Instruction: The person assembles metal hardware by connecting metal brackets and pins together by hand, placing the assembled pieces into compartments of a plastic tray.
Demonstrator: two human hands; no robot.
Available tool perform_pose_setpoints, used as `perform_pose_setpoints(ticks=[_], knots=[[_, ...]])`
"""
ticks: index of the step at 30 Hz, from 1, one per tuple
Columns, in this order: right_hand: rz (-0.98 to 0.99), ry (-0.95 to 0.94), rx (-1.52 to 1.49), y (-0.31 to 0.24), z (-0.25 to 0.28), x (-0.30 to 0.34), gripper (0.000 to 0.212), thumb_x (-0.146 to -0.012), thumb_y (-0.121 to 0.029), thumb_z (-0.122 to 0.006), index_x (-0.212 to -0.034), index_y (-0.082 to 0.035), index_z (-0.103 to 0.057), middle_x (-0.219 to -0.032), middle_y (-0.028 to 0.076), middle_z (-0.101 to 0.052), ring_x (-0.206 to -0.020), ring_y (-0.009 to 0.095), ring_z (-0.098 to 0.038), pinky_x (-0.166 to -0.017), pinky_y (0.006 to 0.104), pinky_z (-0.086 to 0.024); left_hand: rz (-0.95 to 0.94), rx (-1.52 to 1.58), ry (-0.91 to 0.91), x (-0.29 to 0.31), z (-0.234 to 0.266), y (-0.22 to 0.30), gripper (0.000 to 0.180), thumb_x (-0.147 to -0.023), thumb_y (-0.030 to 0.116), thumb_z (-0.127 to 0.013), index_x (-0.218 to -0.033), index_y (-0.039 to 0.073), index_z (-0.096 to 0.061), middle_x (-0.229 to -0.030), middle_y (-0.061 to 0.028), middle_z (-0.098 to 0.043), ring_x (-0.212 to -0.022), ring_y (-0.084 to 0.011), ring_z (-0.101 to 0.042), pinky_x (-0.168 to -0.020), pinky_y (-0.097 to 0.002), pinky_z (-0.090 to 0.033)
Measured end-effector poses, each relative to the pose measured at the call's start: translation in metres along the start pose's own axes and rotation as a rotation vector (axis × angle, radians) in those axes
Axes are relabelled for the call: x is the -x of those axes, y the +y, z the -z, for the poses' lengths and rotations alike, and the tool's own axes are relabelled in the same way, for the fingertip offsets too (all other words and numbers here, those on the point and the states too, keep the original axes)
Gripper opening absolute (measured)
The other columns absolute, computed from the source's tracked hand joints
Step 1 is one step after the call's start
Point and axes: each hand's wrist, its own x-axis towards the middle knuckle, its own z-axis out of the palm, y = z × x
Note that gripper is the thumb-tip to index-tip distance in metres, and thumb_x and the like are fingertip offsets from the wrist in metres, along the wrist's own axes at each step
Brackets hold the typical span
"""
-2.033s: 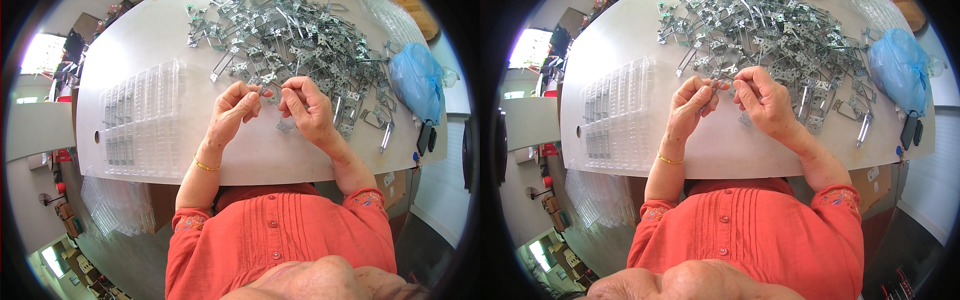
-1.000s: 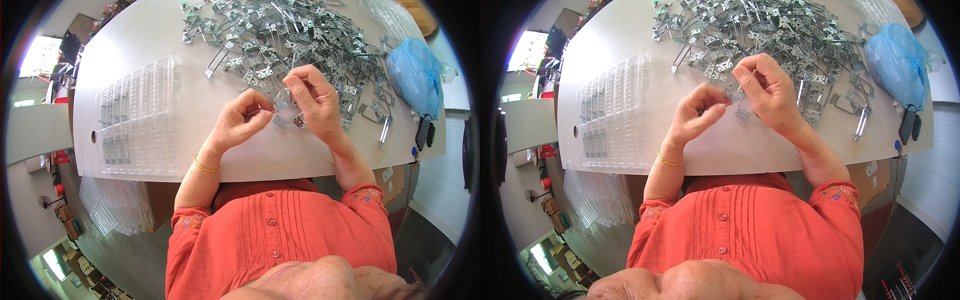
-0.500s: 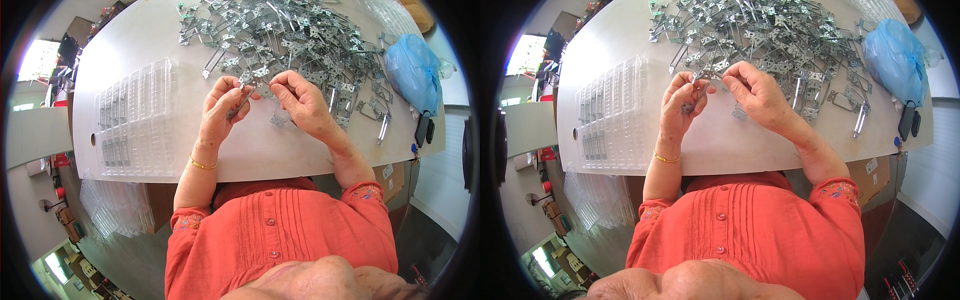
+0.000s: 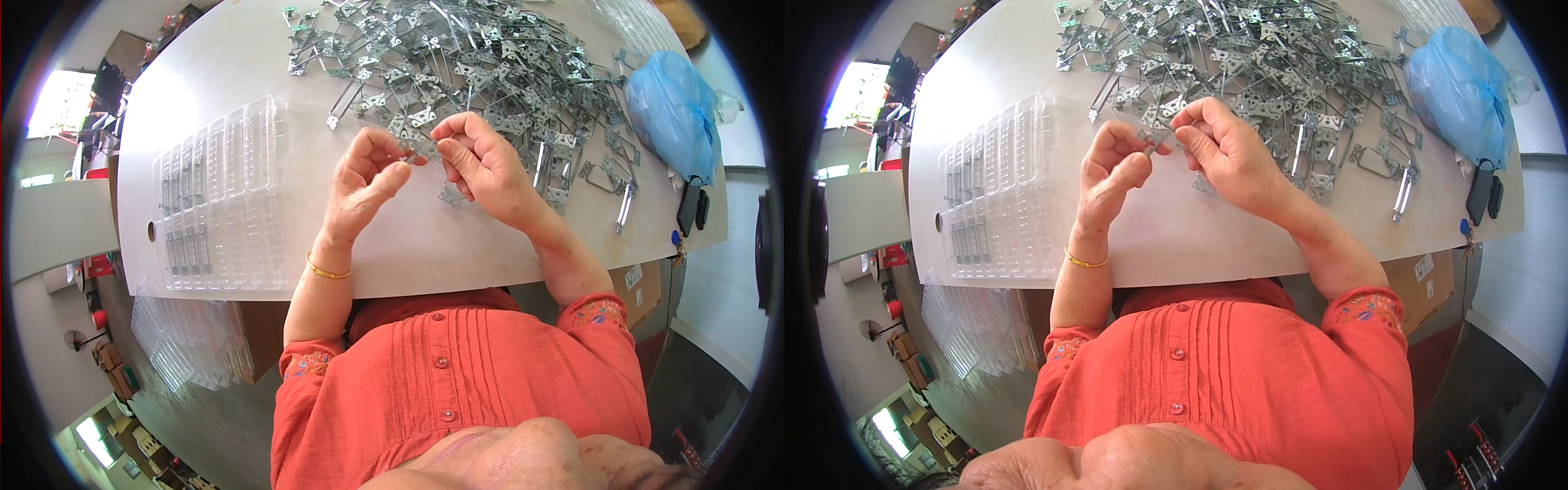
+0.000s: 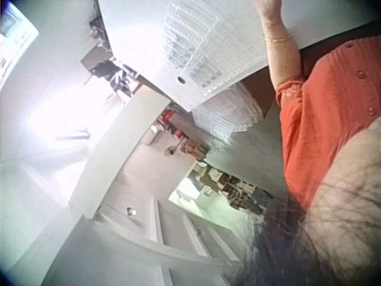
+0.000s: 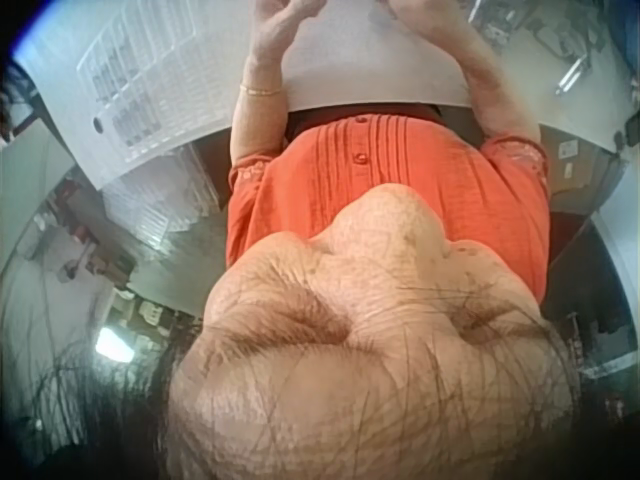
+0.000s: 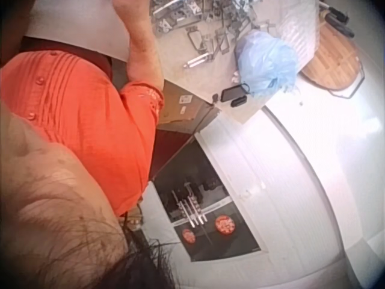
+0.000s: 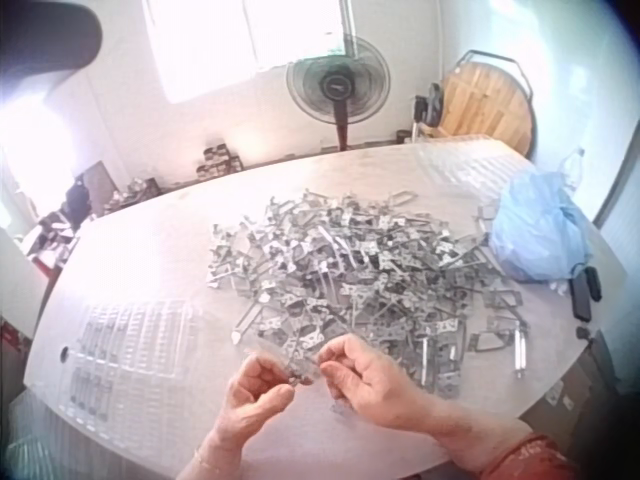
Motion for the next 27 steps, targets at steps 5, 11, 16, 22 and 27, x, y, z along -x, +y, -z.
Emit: perform_pose_setpoints(ticks=[5,11,16,22,27], knots=[[-0.172,-0.184,-0.227,-0.006,0.013,-0.005,0.023,-0.105,-0.024,-0.050,-0.108,-0.003,-0.059,-0.072,0.001,-0.059,-0.056,0.006,-0.052,-0.050,0.0225,-0.044,0.086,0.030,-0.016,0.001,-0.003,0.007,0.017,-0.092,0.006,-0.066,-0.104,0.005,-0.054,-0.096,-0.0007,-0.061,-0.102,-0.0131,-0.064,-0.072,-0.0217,-0.044],[-0.228,-0.261,-0.159,-0.006,0.018,-0.006,0.023,-0.104,-0.024,-0.052,-0.103,-0.002,-0.059,-0.070,0.002,-0.061,-0.055,0.007,-0.054,-0.051,0.0228,-0.045,0.137,-0.072,-0.112,0.004,-0.001,0.008,0.019,-0.091,0.009,-0.069,-0.101,0.005,-0.054,-0.097,-0.0004,-0.060,-0.094,-0.0071,-0.060,-0.072,-0.0216,-0.044],[0.105,-0.048,0.240,0.006,0.015,-0.003,0.015,-0.101,-0.021,-0.056,-0.099,-0.006,-0.061,-0.068,0.000,-0.063,-0.056,0.006,-0.055,-0.051,0.0239,-0.044,0.136,-0.099,-0.243,0.004,-0.006,0.006,0.022,-0.089,0.009,-0.071,-0.101,0.004,-0.054,-0.098,-0.0007,-0.060,-0.092,-0.0066,-0.058,-0.072,-0.0218,-0.045],[-0.002,0.045,0.107,-0.008,0.019,-0.003,0.014,-0.101,-0.022,-0.058,-0.102,-0.008,-0.062,-0.069,-0.001,-0.061,-0.058,0.004,-0.056,-0.052,0.0207,-0.045,0.117,0.019,-0.096,0.000,-0.002,0.003,0.014,-0.094,0.010,-0.063,-0.102,0.004,-0.054,-0.097,-0.0065,-0.064,-0.074,-0.0066,-0.055,-0.062,-0.0200,-0.042],[-0.095,-0.067,-0.078,-0.004,0.008,-0.001,0.016,-0.102,-0.018,-0.056,-0.108,-0.003,-0.062,-0.080,0.001,-0.061,-0.064,0.006,-0.062,-0.057,0.0219,-0.053,0.060,0.113,0.065,-0.004,-0.002,-0.001,0.013,-0.098,0.016,-0.057,-0.107,0.008,-0.051,-0.100,-0.0185,-0.068,-0.057,-0.0059,-0.043,-0.051,-0.0178,-0.033]])
